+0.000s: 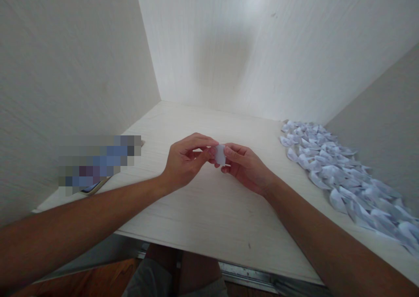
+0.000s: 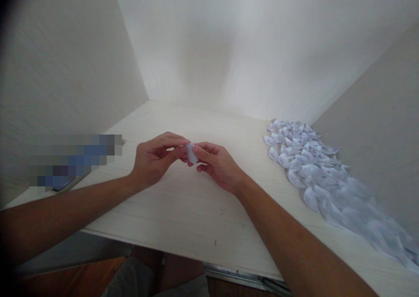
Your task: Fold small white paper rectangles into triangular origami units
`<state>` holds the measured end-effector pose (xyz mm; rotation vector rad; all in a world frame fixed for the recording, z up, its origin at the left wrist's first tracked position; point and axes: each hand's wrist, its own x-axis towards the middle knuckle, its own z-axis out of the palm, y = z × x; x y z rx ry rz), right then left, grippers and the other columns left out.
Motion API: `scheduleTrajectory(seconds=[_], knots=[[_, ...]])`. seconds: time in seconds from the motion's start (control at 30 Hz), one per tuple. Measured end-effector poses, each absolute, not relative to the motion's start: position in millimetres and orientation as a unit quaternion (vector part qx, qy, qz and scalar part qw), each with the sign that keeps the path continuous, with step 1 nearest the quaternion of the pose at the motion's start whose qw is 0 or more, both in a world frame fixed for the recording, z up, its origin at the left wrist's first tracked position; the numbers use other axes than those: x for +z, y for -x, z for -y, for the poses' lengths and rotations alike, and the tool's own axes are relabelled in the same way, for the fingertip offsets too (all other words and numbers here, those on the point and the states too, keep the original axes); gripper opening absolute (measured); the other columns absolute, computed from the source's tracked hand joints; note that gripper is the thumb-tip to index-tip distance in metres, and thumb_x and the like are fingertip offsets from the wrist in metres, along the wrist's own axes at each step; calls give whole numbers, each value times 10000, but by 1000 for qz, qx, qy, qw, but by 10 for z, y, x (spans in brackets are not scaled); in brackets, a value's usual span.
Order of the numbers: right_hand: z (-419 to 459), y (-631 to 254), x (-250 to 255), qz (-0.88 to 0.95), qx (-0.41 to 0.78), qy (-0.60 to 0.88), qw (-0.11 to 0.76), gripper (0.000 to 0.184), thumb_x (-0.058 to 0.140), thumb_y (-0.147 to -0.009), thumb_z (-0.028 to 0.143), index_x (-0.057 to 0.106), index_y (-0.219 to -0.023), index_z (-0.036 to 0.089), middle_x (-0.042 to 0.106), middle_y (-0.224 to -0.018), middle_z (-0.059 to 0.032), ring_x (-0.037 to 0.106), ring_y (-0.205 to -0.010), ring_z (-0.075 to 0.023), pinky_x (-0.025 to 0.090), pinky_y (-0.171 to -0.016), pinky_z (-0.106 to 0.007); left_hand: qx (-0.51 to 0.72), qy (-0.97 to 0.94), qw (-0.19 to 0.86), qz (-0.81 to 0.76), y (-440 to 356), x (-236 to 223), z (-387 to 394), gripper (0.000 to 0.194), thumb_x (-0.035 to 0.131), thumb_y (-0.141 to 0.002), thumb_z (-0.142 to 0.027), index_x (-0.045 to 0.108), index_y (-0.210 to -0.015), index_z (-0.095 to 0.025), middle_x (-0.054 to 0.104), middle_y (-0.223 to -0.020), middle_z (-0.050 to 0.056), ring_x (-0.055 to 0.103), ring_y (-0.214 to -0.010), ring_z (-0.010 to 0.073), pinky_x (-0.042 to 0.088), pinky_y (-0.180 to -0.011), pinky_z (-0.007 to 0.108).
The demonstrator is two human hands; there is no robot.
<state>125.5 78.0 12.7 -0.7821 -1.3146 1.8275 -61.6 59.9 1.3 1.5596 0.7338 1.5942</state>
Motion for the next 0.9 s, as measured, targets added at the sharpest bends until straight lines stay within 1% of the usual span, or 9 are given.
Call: scheduleTrajectory(seconds=[0.13,0.23,0.33,0.4,0.47,0.53,0.63,0.77,0.9], knots=[[-801,-1247,109,530,683,318,390,337,781,-839,529,740,-905,201,727,-833,-29,648,-723,-128,461,-585,-227,608,-605,414,-306,618,49,-570,247,847,-801,-372,758,-938,-187,712,-1020,82,714,-874,192,675,-703,333],[-798,-1219,75,600,578,349,429,358,748,-857,537,726,-916,185,725,-763,-20,648,-632,-123,458,-547,-239,597,-585,452,-312,614,42,-592,306,872,-761,-395,697,-836,-155,693,-964,63,702,-823,169,659,-696,320],[-775,-1184,44,650,476,391,445,309,759,-851,460,697,-973,183,736,-736,-13,666,-571,-133,508,-552,-263,559,-562,492,-361,609,4,-644,374,880,-730,-410,618,-750,-144,690,-892,46,689,-743,142,621,-638,276],[-757,-1167,39,644,458,426,440,253,749,-846,381,652,-982,190,738,-737,-10,696,-563,-153,543,-553,-278,529,-548,507,-403,613,-33,-685,366,882,-706,-372,603,-785,-149,691,-853,29,678,-684,127,586,-593,251],[-742,-1160,50,626,470,461,419,256,723,-836,291,600,-1042,204,724,-719,10,715,-554,-175,551,-533,-282,512,-530,513,-440,631,-65,-725,356,875,-670,-290,618,-877,-155,696,-830,13,674,-651,124,559,-569,238],[-730,-1166,69,628,472,485,383,344,691,-824,209,559,-1142,219,697,-679,43,701,-520,-176,535,-516,-278,499,-520,512,-467,661,-85,-761,362,851,-649,-234,649,-938,-152,707,-815,14,676,-640,130,543,-556,235],[-721,-1195,88,715,381,491,320,356,671,-818,143,612,-1160,225,670,-645,54,658,-531,-150,512,-582,-280,440,-566,498,-488,723,-88,-802,256,826,-666,-238,722,-879,-139,726,-744,37,671,-609,143,515,-522,230],[-739,-1255,71,821,237,443,270,348,722,-818,143,721,-1155,229,720,-817,-8,641,-690,-149,498,-717,-300,364,-637,474,-487,790,-80,-822,165,811,-696,-272,773,-816,-165,735,-661,38,643,-523,153,476,-447,233],[-777,-1300,30,854,201,415,240,354,775,-842,209,765,-1195,229,727,-912,-44,633,-742,-162,494,-771,-321,361,-680,408,-492,810,-84,-812,244,819,-698,-267,778,-918,-172,794,-822,71,689,-611,166,515,-500,243]])
